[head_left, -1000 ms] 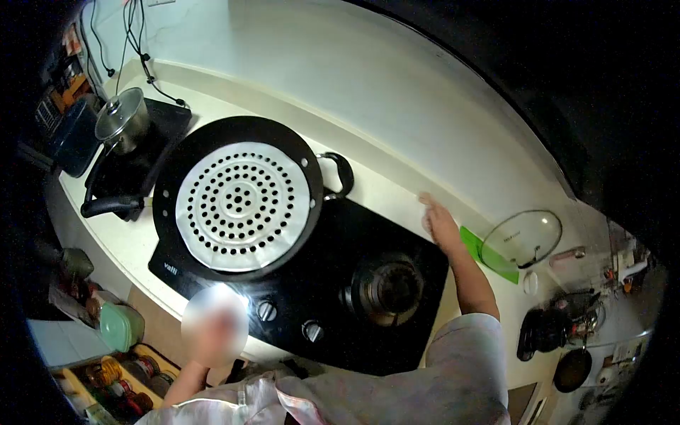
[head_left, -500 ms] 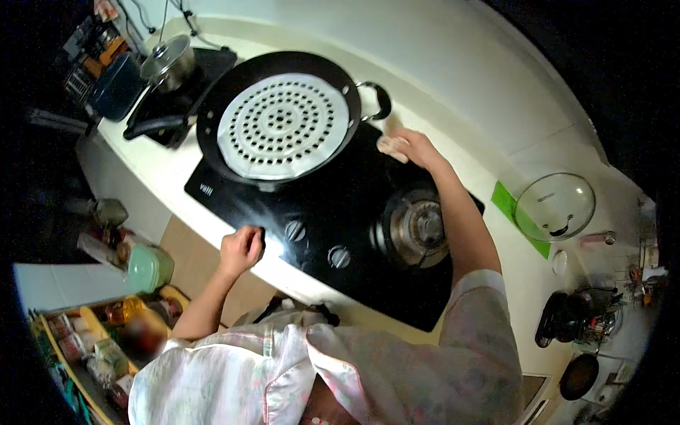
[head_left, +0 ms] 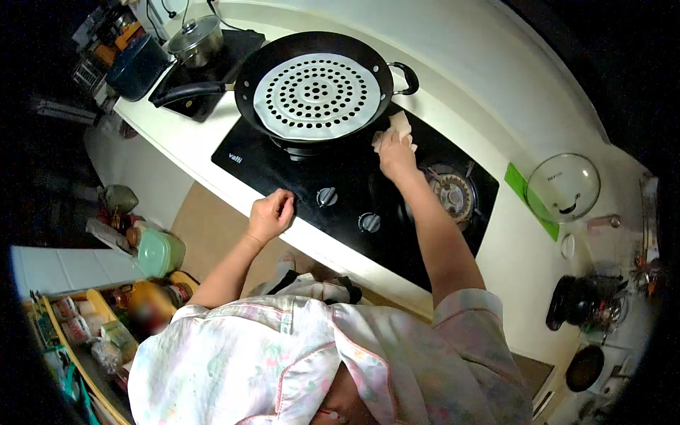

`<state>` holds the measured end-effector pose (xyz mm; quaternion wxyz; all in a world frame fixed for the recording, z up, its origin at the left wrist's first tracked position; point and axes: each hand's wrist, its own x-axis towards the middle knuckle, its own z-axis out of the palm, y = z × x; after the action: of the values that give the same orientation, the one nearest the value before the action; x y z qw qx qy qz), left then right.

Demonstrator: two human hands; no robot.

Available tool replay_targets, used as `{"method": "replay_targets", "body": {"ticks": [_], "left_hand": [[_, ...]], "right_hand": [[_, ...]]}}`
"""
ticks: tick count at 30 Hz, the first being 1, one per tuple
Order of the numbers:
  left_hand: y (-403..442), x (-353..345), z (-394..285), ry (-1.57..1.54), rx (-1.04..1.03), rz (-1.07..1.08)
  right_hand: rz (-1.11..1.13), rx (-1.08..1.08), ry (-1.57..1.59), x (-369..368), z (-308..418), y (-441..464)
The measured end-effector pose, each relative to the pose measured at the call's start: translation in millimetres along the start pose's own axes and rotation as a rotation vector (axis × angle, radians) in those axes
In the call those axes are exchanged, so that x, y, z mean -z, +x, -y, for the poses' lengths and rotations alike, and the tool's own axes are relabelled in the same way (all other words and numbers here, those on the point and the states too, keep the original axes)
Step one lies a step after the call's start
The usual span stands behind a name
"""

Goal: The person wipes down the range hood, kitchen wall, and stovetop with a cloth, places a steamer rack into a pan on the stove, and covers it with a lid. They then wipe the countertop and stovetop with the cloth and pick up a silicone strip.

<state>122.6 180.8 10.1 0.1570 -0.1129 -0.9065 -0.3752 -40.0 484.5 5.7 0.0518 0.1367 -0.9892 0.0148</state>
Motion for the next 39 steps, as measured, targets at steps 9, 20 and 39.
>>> {"method": "replay_targets", "body": {"ticks": [9,20,39], "left_hand": [[22.3,58.3,59.4,-0.132,0.108,-0.245],[26.7,60.9,83.0,0.070,0.037,-0.216],[26.1,60.1,82.9,0.076,0.040,-0.245]], "right_hand": [[0.199,-0.115,0.075,31.6,74.3,-107.0],[-0.127,-0.367,-0.008,-33.2,-3.9,34.8],[-0.292,-0.049,0.277,4.3,101.2,-19.7]]}}
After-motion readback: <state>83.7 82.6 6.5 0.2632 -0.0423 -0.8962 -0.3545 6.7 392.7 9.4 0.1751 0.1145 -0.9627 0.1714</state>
